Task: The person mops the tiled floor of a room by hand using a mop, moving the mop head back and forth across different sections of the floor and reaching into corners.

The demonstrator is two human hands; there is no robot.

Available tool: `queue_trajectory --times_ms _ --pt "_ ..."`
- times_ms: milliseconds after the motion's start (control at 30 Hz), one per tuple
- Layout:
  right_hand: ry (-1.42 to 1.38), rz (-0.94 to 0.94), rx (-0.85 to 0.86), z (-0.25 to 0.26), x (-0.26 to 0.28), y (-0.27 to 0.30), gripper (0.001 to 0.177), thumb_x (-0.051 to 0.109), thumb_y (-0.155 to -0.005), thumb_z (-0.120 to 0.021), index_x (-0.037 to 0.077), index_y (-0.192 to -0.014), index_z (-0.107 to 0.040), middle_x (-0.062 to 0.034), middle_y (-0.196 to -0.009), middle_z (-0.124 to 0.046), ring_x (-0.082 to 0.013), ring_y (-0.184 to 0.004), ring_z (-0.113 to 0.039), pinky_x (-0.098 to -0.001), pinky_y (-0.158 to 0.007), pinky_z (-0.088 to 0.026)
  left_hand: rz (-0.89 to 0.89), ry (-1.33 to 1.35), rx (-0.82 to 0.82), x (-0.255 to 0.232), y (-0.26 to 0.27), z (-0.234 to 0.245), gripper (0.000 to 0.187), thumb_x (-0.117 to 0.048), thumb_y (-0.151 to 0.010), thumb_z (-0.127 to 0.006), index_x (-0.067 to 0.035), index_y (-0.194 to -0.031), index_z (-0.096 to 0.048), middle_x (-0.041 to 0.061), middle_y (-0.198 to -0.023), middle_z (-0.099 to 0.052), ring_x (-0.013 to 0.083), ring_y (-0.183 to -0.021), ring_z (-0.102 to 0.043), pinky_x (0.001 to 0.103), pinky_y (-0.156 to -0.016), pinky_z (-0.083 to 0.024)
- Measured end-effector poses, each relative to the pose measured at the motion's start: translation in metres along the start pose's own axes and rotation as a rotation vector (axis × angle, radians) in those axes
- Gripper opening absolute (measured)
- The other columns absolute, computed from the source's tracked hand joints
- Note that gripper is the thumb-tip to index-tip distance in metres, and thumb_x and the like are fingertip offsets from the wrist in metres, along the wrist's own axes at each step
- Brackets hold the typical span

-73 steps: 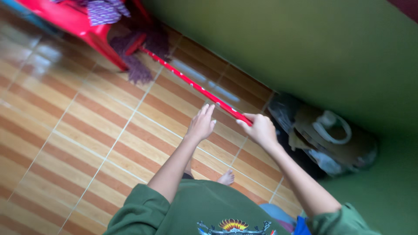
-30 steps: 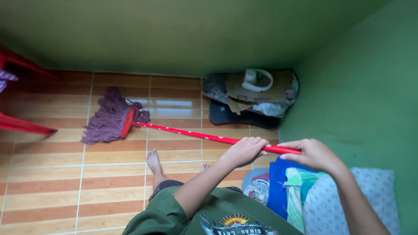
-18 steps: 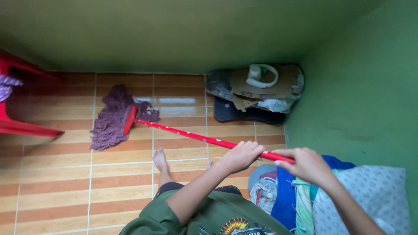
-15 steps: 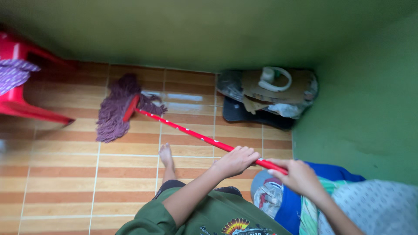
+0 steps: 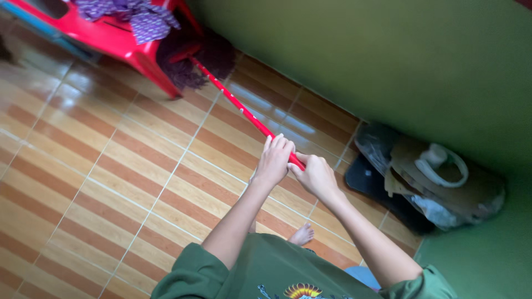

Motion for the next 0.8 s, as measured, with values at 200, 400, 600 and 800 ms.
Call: queue_trajectory --times_ms 200,400,600,800 --pt "0.054 0.127 -0.026 -0.047 0.072 -0.010 0.035 0.035 -0.093 -0.068 0.008 -0.114 -0.072 -0.0223 -0.088 -0.074 -0.0406 -0.087 -0.073 -0.0513 -0.080 -0.056 0.175 0.032 -0.174 0.074 0.019 0.059 0.019 -0.010 -0.083 -0.071 -0.008 -0.100 -0.064 0.020 -0.127 -0.060 0.0407 -0.138 -0.045 0.054 -0.117 -0.031" --pt "-0.014 0.094 0.024 -0.070 0.028 0.024 0.039 0.036 -0.093 -0.065 0.013 -0.125 -0.067 -0.0216 -0.083 -0.073 -0.0411 -0.085 -0.071 -0.0534 -0.078 -0.054 0.127 -0.007 -0.007 0.064 0.054 0.009 0.039 -0.009 -0.066 -0.079 -0.008 -0.103 -0.065 0.024 -0.137 -0.056 0.0441 -0.141 -0.039 0.051 -0.116 -0.033" --pt "0.049 -0.085 0.065 -0.036 -0.072 0.086 0.049 0.044 -0.091 -0.064 0.027 -0.137 -0.064 -0.0176 -0.081 -0.074 -0.0353 -0.080 -0.073 -0.0489 -0.077 -0.055 -0.021 -0.018 0.100 -0.024 0.062 -0.056 0.018 -0.010 -0.074 -0.079 -0.011 -0.090 -0.070 0.015 -0.106 -0.068 0.0389 -0.131 -0.053 0.055 -0.119 -0.031" --pt "0.088 -0.125 0.056 -0.002 -0.151 0.202 0.053 0.047 -0.088 -0.067 0.031 -0.138 -0.063 -0.0177 -0.078 -0.073 -0.0354 -0.076 -0.073 -0.0457 -0.073 -0.056 -0.164 0.000 0.346 -0.112 0.100 -0.142 0.013 -0.020 -0.077 -0.079 -0.016 -0.088 -0.074 0.012 -0.086 -0.070 0.0317 -0.098 -0.068 0.055 -0.112 -0.037"
Point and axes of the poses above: each hand's wrist, its own y-axis away from the middle knuckle, its own z-axis out of the back of the hand, x = y × z, the point moved 10 cm from there along -y, towards the middle knuckle
